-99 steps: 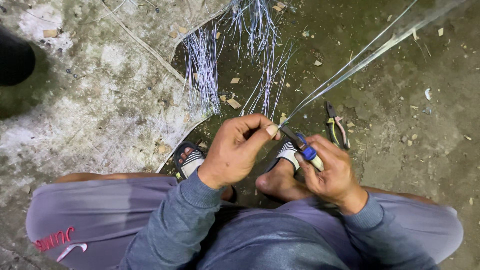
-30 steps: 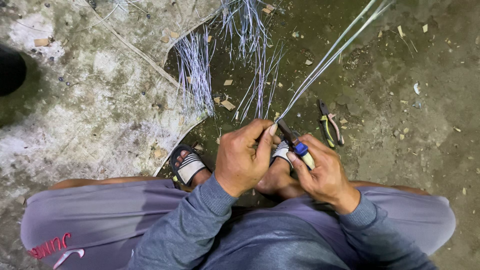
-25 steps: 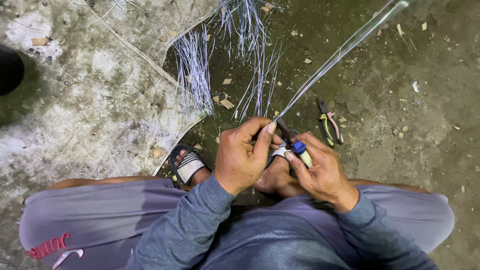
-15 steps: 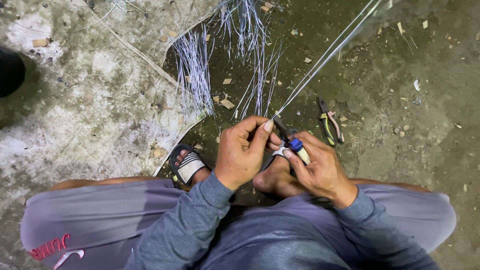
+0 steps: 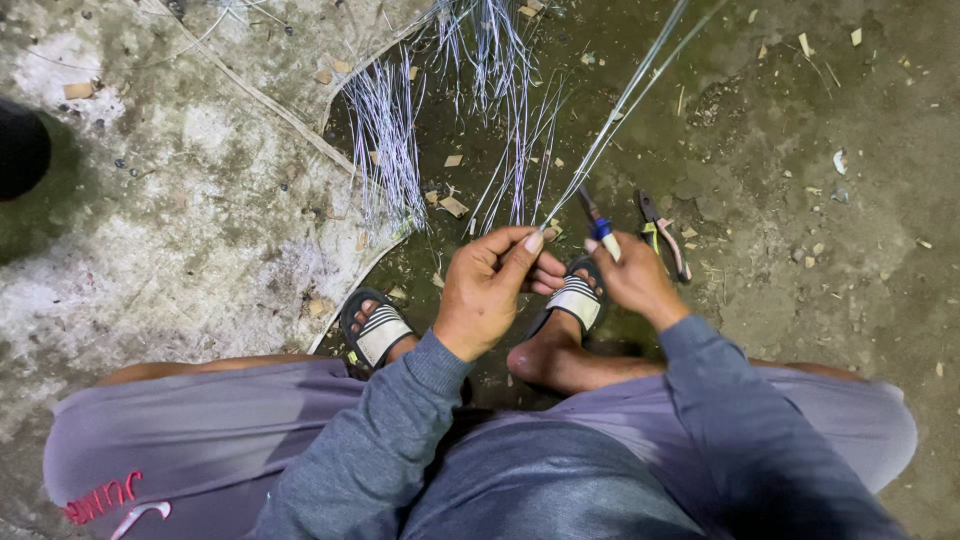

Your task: The person sits on the floor and repeatedly twists thin metal wires into loops using pliers. They pick up individual wires, bend them into a loop, and use pliers to twist the ends together, then place the finished pieces on the floor.

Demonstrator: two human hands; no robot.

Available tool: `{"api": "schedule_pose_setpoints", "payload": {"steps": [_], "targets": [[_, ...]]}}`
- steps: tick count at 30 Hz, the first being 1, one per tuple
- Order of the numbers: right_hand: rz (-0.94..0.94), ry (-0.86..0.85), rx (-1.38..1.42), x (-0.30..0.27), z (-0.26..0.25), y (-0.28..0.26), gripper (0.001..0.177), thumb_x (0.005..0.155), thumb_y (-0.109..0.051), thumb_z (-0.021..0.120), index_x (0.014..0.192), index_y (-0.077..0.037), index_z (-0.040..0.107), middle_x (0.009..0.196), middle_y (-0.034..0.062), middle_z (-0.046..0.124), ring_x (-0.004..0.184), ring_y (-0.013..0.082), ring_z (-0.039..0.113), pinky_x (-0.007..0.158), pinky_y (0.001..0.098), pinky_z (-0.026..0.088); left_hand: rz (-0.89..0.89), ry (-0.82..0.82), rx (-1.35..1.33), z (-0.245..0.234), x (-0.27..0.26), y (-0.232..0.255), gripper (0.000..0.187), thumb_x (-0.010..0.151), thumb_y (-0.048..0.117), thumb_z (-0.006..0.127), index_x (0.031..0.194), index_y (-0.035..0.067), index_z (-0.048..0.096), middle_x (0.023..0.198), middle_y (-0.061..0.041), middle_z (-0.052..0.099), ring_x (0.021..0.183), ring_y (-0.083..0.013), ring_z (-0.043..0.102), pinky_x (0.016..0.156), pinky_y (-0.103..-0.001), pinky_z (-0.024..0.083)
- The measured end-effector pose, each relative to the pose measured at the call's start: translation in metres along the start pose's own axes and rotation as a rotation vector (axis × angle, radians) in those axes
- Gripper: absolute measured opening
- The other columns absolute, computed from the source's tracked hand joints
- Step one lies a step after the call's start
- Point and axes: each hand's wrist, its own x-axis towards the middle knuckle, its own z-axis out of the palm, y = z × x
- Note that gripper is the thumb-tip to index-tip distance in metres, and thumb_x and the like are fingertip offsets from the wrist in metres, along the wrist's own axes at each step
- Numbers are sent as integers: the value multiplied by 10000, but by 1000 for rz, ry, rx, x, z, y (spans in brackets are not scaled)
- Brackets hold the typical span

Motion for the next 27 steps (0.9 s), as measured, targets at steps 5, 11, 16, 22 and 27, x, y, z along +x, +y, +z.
{"api": "schedule_pose_setpoints", "payload": {"steps": [5,11,16,22,27], "targets": [[55,-27,-278,65,30,103,484,963,-458,595,1125,-15,703,1061,299,714,1013,481,669,886,546,517,-102,-5,-191,-3,6,-13,332,1052,176,574,1319,-11,635,916,-106,727,789,-157,717,725,-271,605],[109,14,-478,98,56,180,539,972,-476,590,1188,13,667,1130,307,695,1060,478,658,937,547,512,-211,90,-297,-14,9,-29,311,1054,177,585,1282,-25,646,966,-97,730,831,-170,720,736,-274,596],[-264,560,-917,81,48,138,548,756,-585,657,1033,-116,720,1106,212,740,1008,409,715,807,543,552,-215,178,-242,-18,16,-48,281,1020,157,617,1242,-11,659,1046,-104,752,886,-165,728,752,-275,595],[-94,-303,833,50,35,15,326,1008,-322,596,1219,-112,729,978,21,730,831,81,674,744,228,557,-176,199,-38,-24,28,-78,251,1005,146,633,1196,-3,698,994,-90,761,831,-141,720,707,-256,584],[-121,-175,815,17,51,-29,161,1006,-175,693,994,-22,743,814,-6,700,730,64,607,670,230,502,-299,145,2,-31,30,-99,231,1042,183,653,1074,-33,729,915,-71,734,747,-117,671,643,-248,535]]}}
